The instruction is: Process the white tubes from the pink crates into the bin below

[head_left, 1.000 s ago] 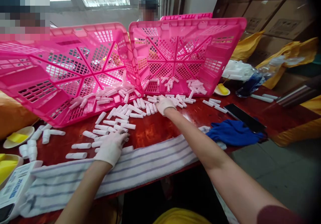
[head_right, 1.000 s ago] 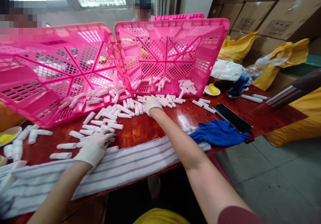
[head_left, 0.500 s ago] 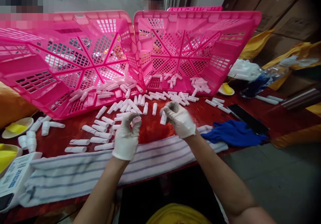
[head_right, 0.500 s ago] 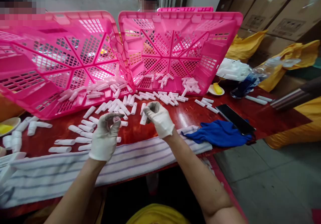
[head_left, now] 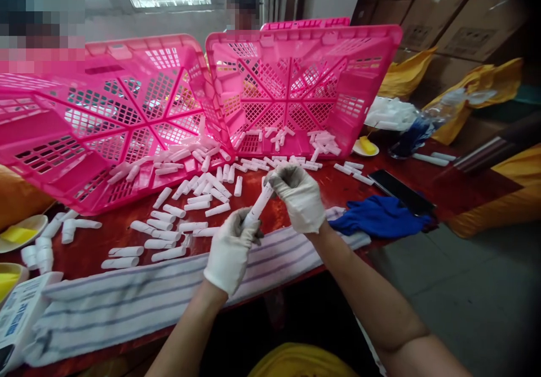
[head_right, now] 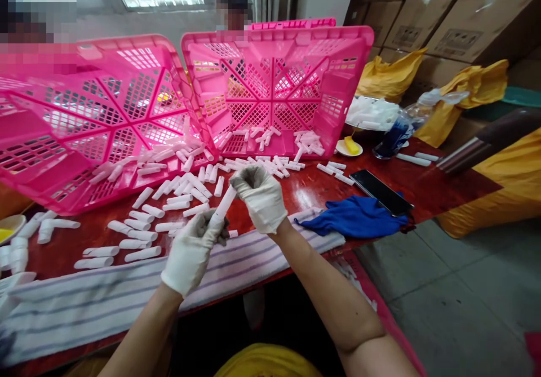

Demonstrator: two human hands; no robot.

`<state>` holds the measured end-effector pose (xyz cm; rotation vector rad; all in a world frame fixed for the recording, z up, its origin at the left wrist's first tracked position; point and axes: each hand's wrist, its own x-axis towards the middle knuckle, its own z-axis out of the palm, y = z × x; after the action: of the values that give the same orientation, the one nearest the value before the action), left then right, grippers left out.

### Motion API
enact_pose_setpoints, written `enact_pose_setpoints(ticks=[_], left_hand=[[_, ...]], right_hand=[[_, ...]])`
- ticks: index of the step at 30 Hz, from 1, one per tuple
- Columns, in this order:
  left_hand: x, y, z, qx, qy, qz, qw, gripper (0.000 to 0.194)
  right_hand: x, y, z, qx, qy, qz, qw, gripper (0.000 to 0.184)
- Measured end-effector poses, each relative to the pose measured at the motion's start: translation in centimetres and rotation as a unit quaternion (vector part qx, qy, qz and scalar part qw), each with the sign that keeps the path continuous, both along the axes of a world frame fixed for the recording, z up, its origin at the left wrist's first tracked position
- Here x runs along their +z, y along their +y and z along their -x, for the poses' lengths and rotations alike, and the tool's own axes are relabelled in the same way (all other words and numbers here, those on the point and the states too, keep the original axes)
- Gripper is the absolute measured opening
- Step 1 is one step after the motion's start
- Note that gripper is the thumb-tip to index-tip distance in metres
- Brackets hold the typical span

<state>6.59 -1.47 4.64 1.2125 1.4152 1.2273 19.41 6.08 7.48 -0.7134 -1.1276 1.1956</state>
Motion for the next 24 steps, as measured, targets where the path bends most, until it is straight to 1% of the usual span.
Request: enact_pose_setpoints(ticks=[2, 3, 5, 7, 8, 9, 10, 11, 12, 13, 14, 15, 16, 17, 19, 21, 22, 23, 24], left_hand=[[0.0, -0.6, -0.1, -0.010, 0.033, 0.008, 0.999, 0.033], [-0.1, -0.9, -0.1, 0.005, 0.070, -0.007, 0.997, 0.032], [-0.4, -1.3, -0.1, 0.064, 0.166, -0.079, 0.981, 0.030], [-0.8, -1.5, -0.2, 0.117, 0.251, -0.156, 0.948, 0.029], [-1.0, -1.5, -0.3, 0.130, 0.272, -0.179, 0.936, 0.028], [-1.1, -1.5, -0.5, 0.137, 0.278, -0.189, 0.932, 0.028], [-1.0, -1.5, -0.6, 0.140, 0.265, -0.182, 0.936, 0.028], [-0.9, -1.4, -0.8, 0.137, 0.232, -0.159, 0.950, 0.029], [-0.6, -1.4, -0.8, 0.120, 0.176, -0.120, 0.970, 0.029], [-0.2, -1.4, -0.9, 0.085, 0.097, -0.069, 0.989, 0.029], [0.3, -1.3, -0.8, 0.034, 0.003, -0.014, 0.999, 0.029], [0.7, -1.3, -0.6, -0.025, -0.095, 0.041, 0.994, 0.029], [1.1, -1.2, -0.3, -0.085, -0.184, 0.088, 0.975, 0.030], [1.5, -1.2, 0.1, -0.132, -0.256, 0.123, 0.950, 0.031], [1.7, -1.2, 0.9, -0.193, -0.351, 0.173, 0.900, 0.031], [1.6, -1.2, 1.7, -0.238, -0.414, 0.223, 0.850, 0.032], [1.4, -1.2, 1.8, -0.260, -0.437, 0.245, 0.826, 0.033], [1.3, -1.2, 1.9, -0.279, -0.447, 0.260, 0.809, 0.035], [1.1, -1.2, 1.7, -0.286, -0.440, 0.260, 0.810, 0.036]], right_hand=[[0.0, -0.2, -0.6, 0.019, -0.031, 0.018, 0.999, 0.025], [0.1, -0.3, -0.8, 0.026, -0.047, 0.026, 0.998, 0.026], [0.5, -0.7, -1.2, 0.027, -0.074, 0.048, 0.996, 0.028], [1.0, -1.2, -1.3, 0.002, -0.088, 0.071, 0.994, 0.031], [1.2, -1.5, -1.2, -0.013, -0.098, 0.079, 0.992, 0.031], [1.4, -1.8, -1.0, -0.031, -0.111, 0.081, 0.990, 0.032], [1.4, -2.1, -0.8, -0.050, -0.126, 0.080, 0.988, 0.032], [1.4, -2.3, -0.6, -0.069, -0.138, 0.077, 0.985, 0.032], [1.3, -2.5, -0.4, -0.079, -0.145, 0.076, 0.983, 0.032], [1.1, -2.7, -0.3, -0.076, -0.146, 0.076, 0.983, 0.031], [0.9, -2.8, -0.2, -0.059, -0.141, 0.078, 0.985, 0.031], [0.6, -2.8, -0.2, -0.030, -0.131, 0.078, 0.988, 0.030], [0.4, -2.7, -0.4, 0.007, -0.122, 0.071, 0.990, 0.028], [0.3, -2.6, -0.6, 0.041, -0.117, 0.054, 0.991, 0.027], [0.1, -2.3, -1.3, 0.090, -0.123, -0.002, 0.988, 0.021], [0.0, -1.9, -2.1, 0.127, -0.127, -0.057, 0.982, 0.017], [0.0, -1.7, -2.5, 0.149, -0.122, -0.072, 0.979, 0.017], [-0.1, -1.6, -2.7, 0.168, -0.112, -0.079, 0.976, 0.017], [-0.3, -1.5, -2.9, 0.182, -0.104, -0.079, 0.975, 0.016]])
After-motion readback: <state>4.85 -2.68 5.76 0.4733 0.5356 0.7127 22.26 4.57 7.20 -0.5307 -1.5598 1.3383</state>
